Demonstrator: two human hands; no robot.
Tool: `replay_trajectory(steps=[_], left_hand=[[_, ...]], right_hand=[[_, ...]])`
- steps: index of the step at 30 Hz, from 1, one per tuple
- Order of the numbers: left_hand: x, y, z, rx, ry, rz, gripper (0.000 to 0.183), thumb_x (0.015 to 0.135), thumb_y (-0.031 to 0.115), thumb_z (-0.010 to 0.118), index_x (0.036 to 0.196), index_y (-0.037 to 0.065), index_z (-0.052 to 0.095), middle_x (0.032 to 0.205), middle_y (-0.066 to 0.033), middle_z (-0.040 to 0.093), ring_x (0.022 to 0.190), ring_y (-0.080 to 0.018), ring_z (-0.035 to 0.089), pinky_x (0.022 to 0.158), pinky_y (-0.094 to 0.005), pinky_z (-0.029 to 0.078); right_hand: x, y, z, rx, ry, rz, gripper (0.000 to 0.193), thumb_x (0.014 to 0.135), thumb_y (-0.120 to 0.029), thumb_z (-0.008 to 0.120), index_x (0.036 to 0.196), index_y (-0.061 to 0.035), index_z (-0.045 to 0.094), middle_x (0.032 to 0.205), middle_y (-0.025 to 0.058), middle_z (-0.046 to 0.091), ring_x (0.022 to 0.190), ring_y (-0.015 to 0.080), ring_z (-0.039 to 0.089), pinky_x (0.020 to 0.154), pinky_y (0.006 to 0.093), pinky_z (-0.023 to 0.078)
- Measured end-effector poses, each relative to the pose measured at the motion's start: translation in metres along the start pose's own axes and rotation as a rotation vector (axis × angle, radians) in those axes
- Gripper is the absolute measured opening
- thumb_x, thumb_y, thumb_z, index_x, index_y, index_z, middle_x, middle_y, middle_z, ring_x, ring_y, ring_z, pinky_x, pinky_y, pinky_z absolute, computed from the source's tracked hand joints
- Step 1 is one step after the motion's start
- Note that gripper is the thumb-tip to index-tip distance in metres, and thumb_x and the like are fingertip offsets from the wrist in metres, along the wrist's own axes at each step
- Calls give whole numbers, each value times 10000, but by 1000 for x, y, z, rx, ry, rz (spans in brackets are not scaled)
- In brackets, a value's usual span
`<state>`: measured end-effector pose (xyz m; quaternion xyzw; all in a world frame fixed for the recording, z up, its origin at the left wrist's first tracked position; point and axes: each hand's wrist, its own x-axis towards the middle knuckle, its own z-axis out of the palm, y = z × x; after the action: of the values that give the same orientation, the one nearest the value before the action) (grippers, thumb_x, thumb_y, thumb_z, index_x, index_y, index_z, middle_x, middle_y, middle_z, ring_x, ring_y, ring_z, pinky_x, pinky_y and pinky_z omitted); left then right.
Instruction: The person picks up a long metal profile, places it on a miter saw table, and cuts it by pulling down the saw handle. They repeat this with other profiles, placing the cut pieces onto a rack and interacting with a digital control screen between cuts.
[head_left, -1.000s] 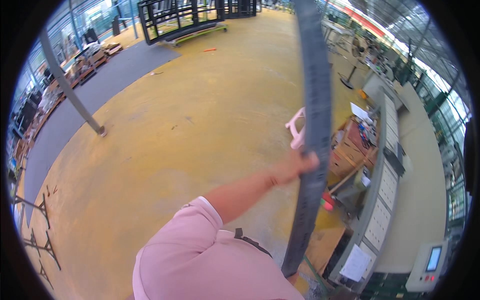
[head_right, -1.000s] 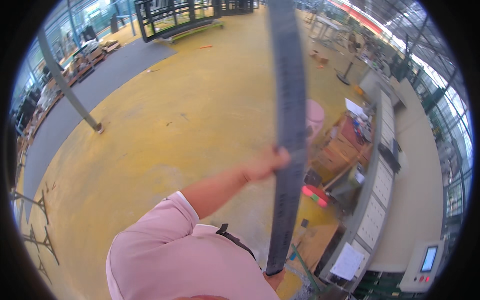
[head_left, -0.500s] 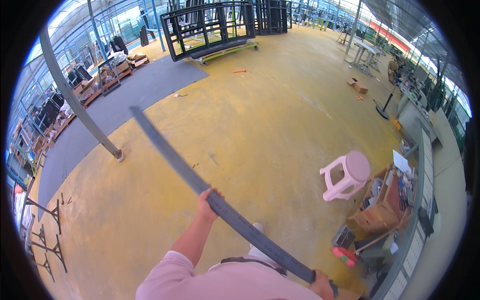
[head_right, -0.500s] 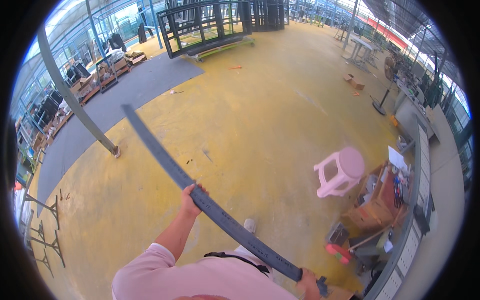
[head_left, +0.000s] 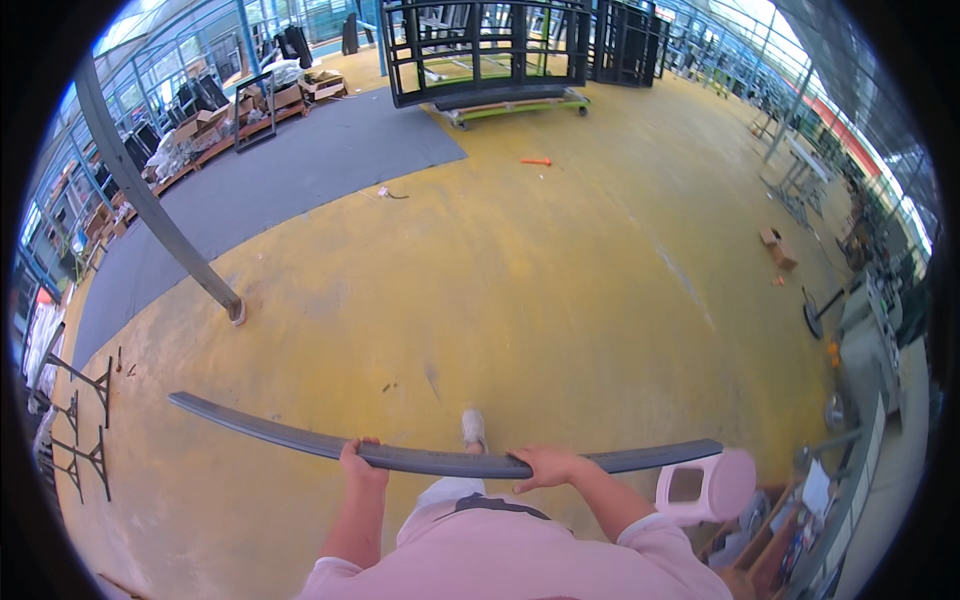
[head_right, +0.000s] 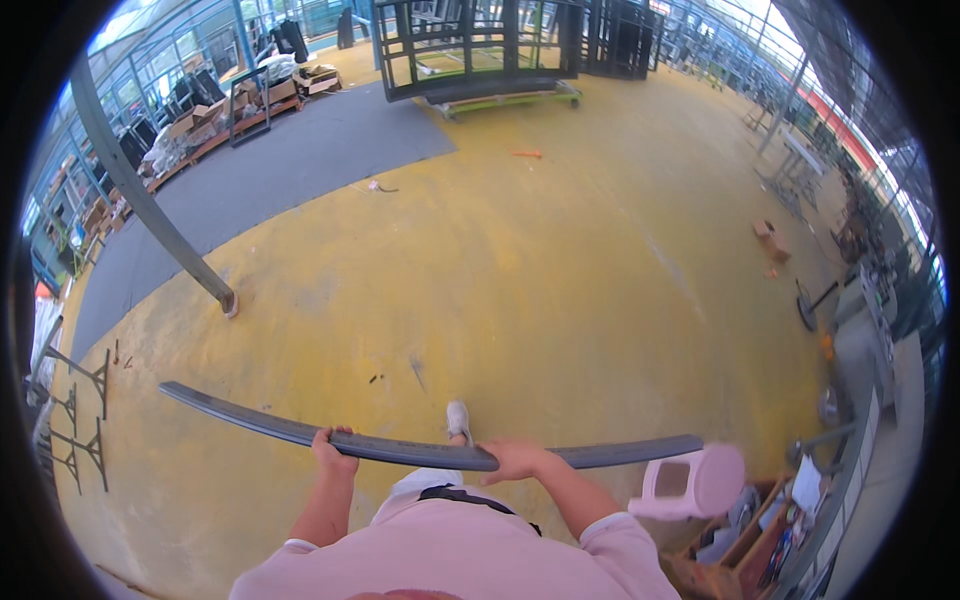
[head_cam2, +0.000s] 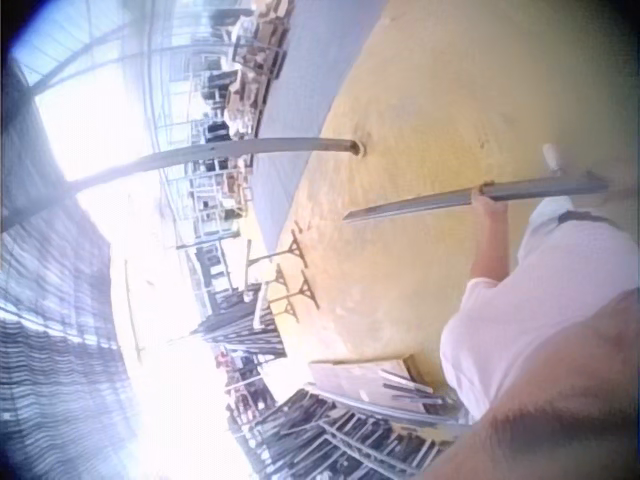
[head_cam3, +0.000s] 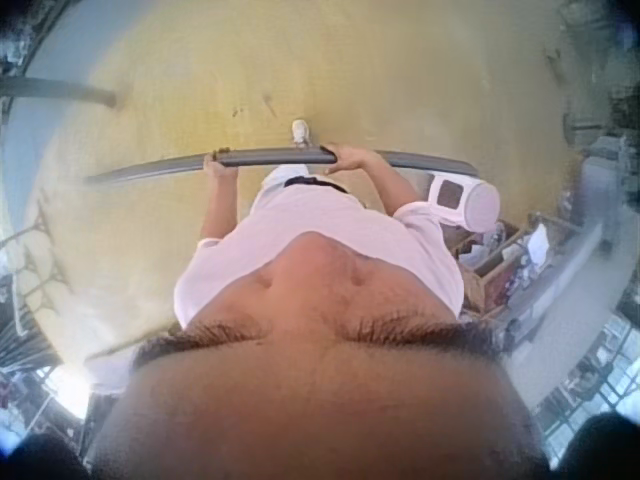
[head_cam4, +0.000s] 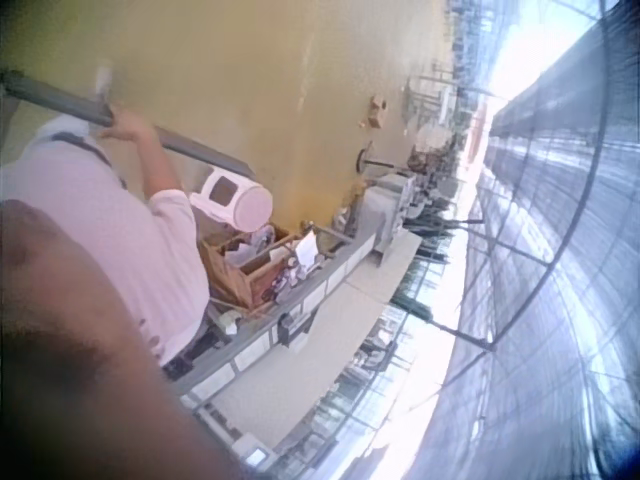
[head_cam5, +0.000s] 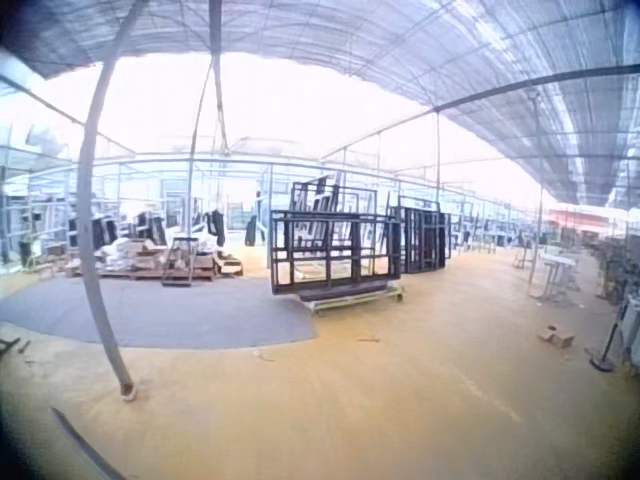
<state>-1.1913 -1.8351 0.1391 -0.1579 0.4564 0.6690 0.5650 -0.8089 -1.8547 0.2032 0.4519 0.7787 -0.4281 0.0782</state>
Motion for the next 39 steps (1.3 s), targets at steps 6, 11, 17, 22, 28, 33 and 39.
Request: replay_trajectory(steps=[6,11,17,22,28,33,39], left_hand=[[104,-60,192,40,-79,-128,76,828,119,531,800,51,550,772,-100,590,754,-246,572,775,-377,469],[165,-97,394,69,-257,-226,201,905,186,549,1014,39,466,893,-142,599,854,-329,594,866,-433,477],[302,-135,602,74,-385,-170,226,921,215,561,1040,58,450,906,-140,598,877,-311,596,863,-428,479],[411,-160,749,114,-267,-64,186,906,206,548,1040,93,486,887,-137,606,850,-311,605,813,-457,495],[466,-131,899,-125,-325,31,186,811,161,551,981,89,530,888,-143,598,852,-319,599,828,-476,495],[607,-171,1011,-207,-218,26,211,847,181,503,1042,102,495,904,-144,597,869,-310,591,796,-493,486],[715,-199,1217,-59,-252,-72,208,857,194,527,1005,47,527,868,-160,618,876,-307,595,827,-455,479]], right_hand=[[72,97,-157,124,59,144,626,703,-339,738,1217,-26,565,1180,194,600,1097,341,569,931,397,456],[94,169,-281,200,185,250,679,684,-292,765,1275,-46,538,1198,184,594,1110,333,563,943,385,454],[179,260,-435,206,310,320,667,682,-263,762,1269,-39,539,1207,186,583,1133,337,546,974,389,442],[292,363,-593,108,287,226,680,689,-247,753,1290,-31,518,1219,197,572,1135,348,540,985,395,436],[419,392,-826,-89,185,82,822,686,-358,790,1361,-43,439,1221,194,542,1148,365,515,987,410,420],[566,479,-946,3,138,36,835,654,-426,794,1333,-58,479,1250,176,544,1189,339,502,997,442,403],[646,537,-1091,103,190,181,773,620,-338,810,1261,-12,528,1208,208,567,1144,355,528,994,398,418]])
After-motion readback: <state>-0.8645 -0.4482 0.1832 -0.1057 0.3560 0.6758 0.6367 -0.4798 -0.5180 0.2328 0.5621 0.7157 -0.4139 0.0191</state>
